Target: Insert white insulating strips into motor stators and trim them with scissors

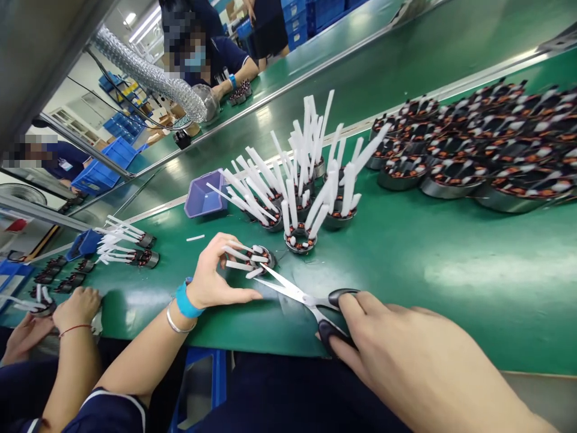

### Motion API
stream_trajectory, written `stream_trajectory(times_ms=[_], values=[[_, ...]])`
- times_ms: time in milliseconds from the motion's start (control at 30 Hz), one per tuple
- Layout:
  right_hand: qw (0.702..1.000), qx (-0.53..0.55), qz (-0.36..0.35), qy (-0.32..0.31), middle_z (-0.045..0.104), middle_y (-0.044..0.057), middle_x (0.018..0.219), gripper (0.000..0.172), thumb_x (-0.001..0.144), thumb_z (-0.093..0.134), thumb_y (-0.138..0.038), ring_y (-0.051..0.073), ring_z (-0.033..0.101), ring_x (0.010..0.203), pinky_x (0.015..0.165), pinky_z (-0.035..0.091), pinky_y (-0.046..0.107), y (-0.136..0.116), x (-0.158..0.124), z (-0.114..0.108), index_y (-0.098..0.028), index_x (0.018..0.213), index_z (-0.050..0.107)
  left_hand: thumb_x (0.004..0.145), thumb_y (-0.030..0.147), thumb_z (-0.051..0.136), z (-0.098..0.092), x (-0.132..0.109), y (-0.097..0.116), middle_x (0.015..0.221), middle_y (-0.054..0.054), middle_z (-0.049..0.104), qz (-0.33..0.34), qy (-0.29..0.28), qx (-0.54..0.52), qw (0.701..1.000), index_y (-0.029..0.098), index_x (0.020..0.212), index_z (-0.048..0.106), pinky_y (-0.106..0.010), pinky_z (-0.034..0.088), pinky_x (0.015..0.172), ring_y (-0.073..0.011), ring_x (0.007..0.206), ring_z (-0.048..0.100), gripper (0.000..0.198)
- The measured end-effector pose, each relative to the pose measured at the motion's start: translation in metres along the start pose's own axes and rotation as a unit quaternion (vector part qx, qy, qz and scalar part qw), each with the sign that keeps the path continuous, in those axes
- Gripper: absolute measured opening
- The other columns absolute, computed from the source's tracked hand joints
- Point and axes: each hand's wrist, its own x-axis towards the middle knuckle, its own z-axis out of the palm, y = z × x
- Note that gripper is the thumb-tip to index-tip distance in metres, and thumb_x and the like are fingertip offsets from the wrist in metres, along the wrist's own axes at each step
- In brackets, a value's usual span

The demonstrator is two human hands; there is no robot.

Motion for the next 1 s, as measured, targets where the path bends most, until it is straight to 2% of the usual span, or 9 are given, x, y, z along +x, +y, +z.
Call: stream_trajectory(times_ms=[67, 167, 233, 367, 467, 567, 700, 800, 1000], values=[[0.994, -0.084, -0.064, -0.005, 0.056, 0.005, 0.056, 0.018, 0.076, 0.048, -0.042, 0.022, 0.046, 0.035, 0.040, 0.016, 0.035, -0.009, 0.008, -0.004, -0.027, 0.067, 0.053, 0.049, 0.060, 0.081, 0.004, 0.005, -0.004, 0.076, -0.003, 0.058, 0.047, 0.020, 0.007, 0.999, 0.018, 0.076, 0.054, -0.027, 0.048, 0.063, -0.0139, 0.071, 0.054, 0.056], [0.983, -0.151, -0.104, -0.007, 0.055, 0.003, 0.054, 0.014, 0.072, 0.053, -0.037, 0.020, 0.045, 0.032, 0.042, 0.014, 0.031, -0.023, 0.021, -0.011, -0.023, 0.068, 0.054, 0.056, 0.062, 0.077, 0.008, 0.014, -0.011, 0.065, 0.000, 0.057, 0.091, 0.012, 0.024, 0.996, 0.019, 0.066, 0.048, -0.024, 0.043, 0.056, -0.0104, 0.060, 0.050, 0.053], [0.977, -0.174, -0.119, -0.027, 0.053, 0.001, 0.052, 0.013, 0.070, 0.058, -0.033, 0.020, 0.047, 0.031, 0.044, 0.011, 0.029, -0.031, 0.029, -0.015, -0.022, 0.066, 0.054, 0.065, 0.063, 0.070, 0.007, 0.020, -0.015, 0.061, 0.001, 0.056, 0.106, -0.025, 0.041, 0.993, 0.018, 0.065, 0.049, -0.022, 0.038, 0.052, -0.0089, 0.055, 0.049, 0.049], [0.967, -0.206, -0.148, -0.038, 0.049, 0.000, 0.048, 0.020, 0.067, 0.065, -0.036, 0.021, 0.048, 0.030, 0.048, 0.007, 0.028, -0.040, 0.039, -0.020, -0.020, 0.063, 0.052, 0.086, 0.051, 0.054, -0.001, 0.031, -0.013, 0.056, 0.002, 0.056, 0.109, -0.140, 0.059, 0.982, 0.018, 0.060, 0.050, -0.021, 0.031, 0.049, -0.0074, 0.050, 0.048, 0.042], [0.954, -0.245, -0.171, -0.034, 0.044, -0.002, 0.043, 0.027, 0.065, 0.067, -0.040, 0.020, 0.046, 0.028, 0.049, 0.005, 0.027, -0.044, 0.042, -0.023, -0.021, 0.061, 0.049, 0.089, 0.045, 0.052, -0.005, 0.040, -0.009, 0.059, 0.001, 0.060, 0.087, -0.203, 0.040, 0.974, 0.017, 0.061, 0.053, -0.022, 0.030, 0.052, -0.0081, 0.052, 0.050, 0.039], [0.941, -0.279, -0.182, -0.055, 0.042, -0.003, 0.040, 0.029, 0.072, 0.063, -0.043, 0.021, 0.046, 0.028, 0.050, 0.004, 0.027, -0.044, 0.039, -0.023, -0.022, 0.062, 0.045, 0.089, 0.044, 0.052, -0.004, 0.050, -0.008, 0.054, 0.001, 0.054, 0.069, -0.239, 0.036, 0.968, 0.017, 0.059, 0.053, -0.024, 0.027, 0.053, -0.0087, 0.050, 0.044, 0.040], [0.933, -0.309, -0.159, -0.095, 0.045, -0.001, 0.039, 0.032, 0.085, 0.047, -0.048, 0.023, 0.050, 0.031, 0.048, 0.005, 0.028, -0.038, 0.028, -0.016, -0.024, 0.066, 0.042, 0.090, 0.037, 0.050, 0.000, 0.057, -0.011, 0.048, 0.003, 0.040, 0.074, -0.255, 0.024, 0.964, 0.017, 0.050, 0.046, -0.027, 0.022, 0.053, -0.0086, 0.048, 0.033, 0.045], [0.923, -0.331, -0.157, -0.118, 0.048, 0.001, 0.041, 0.035, 0.091, 0.039, -0.048, 0.022, 0.050, 0.034, 0.047, 0.008, 0.028, -0.034, 0.022, -0.012, -0.023, 0.066, 0.042, 0.090, 0.035, 0.050, 0.002, 0.059, -0.012, 0.048, 0.003, 0.037, 0.067, -0.253, 0.005, 0.965, 0.017, 0.049, 0.045, -0.028, 0.020, 0.053, -0.0087, 0.047, 0.030, 0.045], [0.920, -0.342, -0.171, -0.088, 0.048, 0.003, 0.040, 0.038, 0.096, 0.032, -0.037, 0.020, 0.048, 0.031, 0.047, 0.008, 0.027, -0.042, 0.028, -0.012, -0.022, 0.062, 0.042, 0.090, 0.033, 0.050, 0.004, 0.055, -0.014, 0.047, 0.002, 0.037, 0.052, -0.251, -0.010, 0.967, 0.018, 0.047, 0.038, -0.029, 0.021, 0.053, -0.0093, 0.047, 0.029, 0.047]])
